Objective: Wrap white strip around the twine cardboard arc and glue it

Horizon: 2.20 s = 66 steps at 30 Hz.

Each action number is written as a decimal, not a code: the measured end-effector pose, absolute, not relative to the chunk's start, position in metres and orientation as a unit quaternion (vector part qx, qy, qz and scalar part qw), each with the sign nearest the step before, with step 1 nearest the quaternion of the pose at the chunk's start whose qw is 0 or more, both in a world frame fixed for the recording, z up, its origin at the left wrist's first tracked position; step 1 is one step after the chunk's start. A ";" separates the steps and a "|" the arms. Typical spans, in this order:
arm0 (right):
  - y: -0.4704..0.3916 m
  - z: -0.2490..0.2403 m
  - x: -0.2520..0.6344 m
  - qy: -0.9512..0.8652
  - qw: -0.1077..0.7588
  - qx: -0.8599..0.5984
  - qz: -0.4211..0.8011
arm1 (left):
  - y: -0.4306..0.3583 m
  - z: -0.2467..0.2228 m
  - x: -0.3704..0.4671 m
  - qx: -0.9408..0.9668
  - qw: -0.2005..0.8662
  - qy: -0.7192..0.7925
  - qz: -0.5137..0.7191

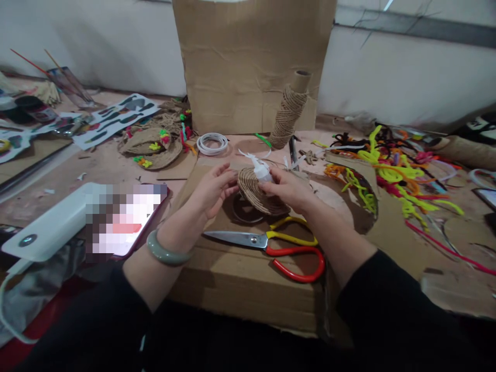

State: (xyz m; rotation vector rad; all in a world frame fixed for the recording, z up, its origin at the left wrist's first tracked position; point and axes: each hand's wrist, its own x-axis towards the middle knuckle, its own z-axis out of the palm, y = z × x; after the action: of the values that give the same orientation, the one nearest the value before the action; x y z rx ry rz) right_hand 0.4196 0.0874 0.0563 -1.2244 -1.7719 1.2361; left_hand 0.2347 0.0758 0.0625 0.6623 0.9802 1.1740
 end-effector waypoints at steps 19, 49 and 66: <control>0.084 0.065 0.409 -0.553 0.468 -0.500 0.475 | 0.071 0.059 0.242 0.299 0.702 0.397 0.510; 0.083 0.065 0.420 -0.674 0.384 -0.411 0.479 | 0.073 0.070 0.216 0.335 0.706 0.327 0.530; 0.084 0.048 0.407 -0.437 0.503 -0.336 0.666 | 0.074 0.074 0.216 0.243 0.677 0.349 0.601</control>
State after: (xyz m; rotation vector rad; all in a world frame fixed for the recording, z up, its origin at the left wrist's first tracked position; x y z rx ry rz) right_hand 0.4068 0.0840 0.0476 -0.8125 -1.0543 1.6080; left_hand 0.2157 0.0743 0.0738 0.5464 0.7855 1.3508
